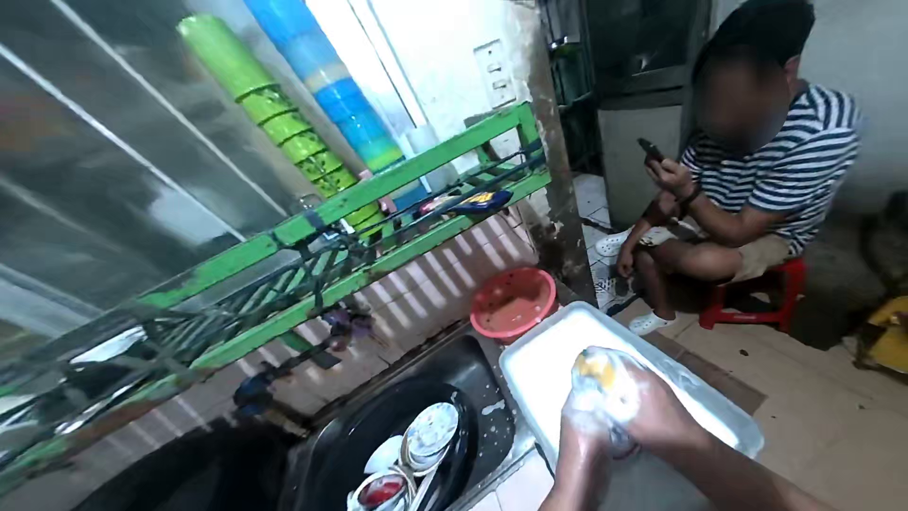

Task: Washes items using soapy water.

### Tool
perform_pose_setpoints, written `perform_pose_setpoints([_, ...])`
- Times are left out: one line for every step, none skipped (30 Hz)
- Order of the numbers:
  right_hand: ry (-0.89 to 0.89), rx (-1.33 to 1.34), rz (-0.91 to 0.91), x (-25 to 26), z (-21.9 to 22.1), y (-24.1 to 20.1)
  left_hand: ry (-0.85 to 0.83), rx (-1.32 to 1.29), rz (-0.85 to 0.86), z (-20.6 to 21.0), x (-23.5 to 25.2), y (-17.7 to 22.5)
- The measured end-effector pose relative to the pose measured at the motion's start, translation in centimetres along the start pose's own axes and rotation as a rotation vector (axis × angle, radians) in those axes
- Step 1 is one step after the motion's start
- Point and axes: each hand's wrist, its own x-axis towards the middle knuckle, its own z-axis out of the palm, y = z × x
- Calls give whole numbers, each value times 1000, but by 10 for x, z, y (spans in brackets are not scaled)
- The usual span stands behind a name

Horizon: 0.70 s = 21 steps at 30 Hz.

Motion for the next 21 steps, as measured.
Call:
perform_pose_setpoints([-85,17,149,12,-8,-9,4,86,11,1,-3,0])
perform_pose_setpoints([-162,62,328,28,-17,-15,-24,167,20,1,-7,2])
perform_pose_setpoints([-200,121,439,41,-21,-14,-59,207,49,0,-9,1])
perform_pose_setpoints([-219,163,475,45,-22,-15,-73,217,85,-3,-10,-2])
perform_pose_setpoints([-219,146,447,44,-19,-17,-64,209,114,-7,-9,-5])
perform_pose_setpoints([-213,84,380,36,-13,-21,-36,214,112,-12,-6,-7])
perform_pose_setpoints([-222,10,269,25,-3,-23,3,208,106,-19,-3,-8])
perform_pose_setpoints([-265,-47,157,14,4,-29,19,235,83,-27,-3,-7])
perform_pose_setpoints([-322,-85,78,7,8,-34,9,275,63,-35,-4,-4])
perform_pose_setpoints([-350,-54,67,9,9,-35,-13,256,83,-42,-6,-5])
perform_pose_setpoints([-340,51,112,16,6,-32,-45,167,135,-47,-7,-9])
perform_pose_setpoints([-328,180,193,26,-1,-29,-85,54,188,-50,-9,-13])
perform_pose_setpoints([-323,301,244,35,-9,-26,-131,-59,223,-51,-12,-15])
perform_pose_setpoints([-312,378,265,41,-16,-25,-178,-160,234,-52,-15,-14])
perform_pose_setpoints([-292,364,250,44,-19,-27,-216,-242,215,-52,-15,-12])
perform_pose_setpoints([-283,247,215,42,-19,-33,-241,-280,165,-52,-13,-11])
perform_pose_setpoints([-294,70,162,39,-15,-41,-251,-268,105,-54,-10,-9])
perform_pose_setpoints([-328,-88,96,32,-8,-49,-236,-229,58,-54,-7,-6])
perform_pose_setpoints([-365,-165,40,26,-5,-56,-212,-199,32,-54,-5,-3])
perform_pose_setpoints([-358,-147,15,24,-4,-56,-199,-219,36,-54,-3,-2])
perform_pose_setpoints([-315,-38,32,27,-5,-49,-201,-274,57,-54,-3,-4])
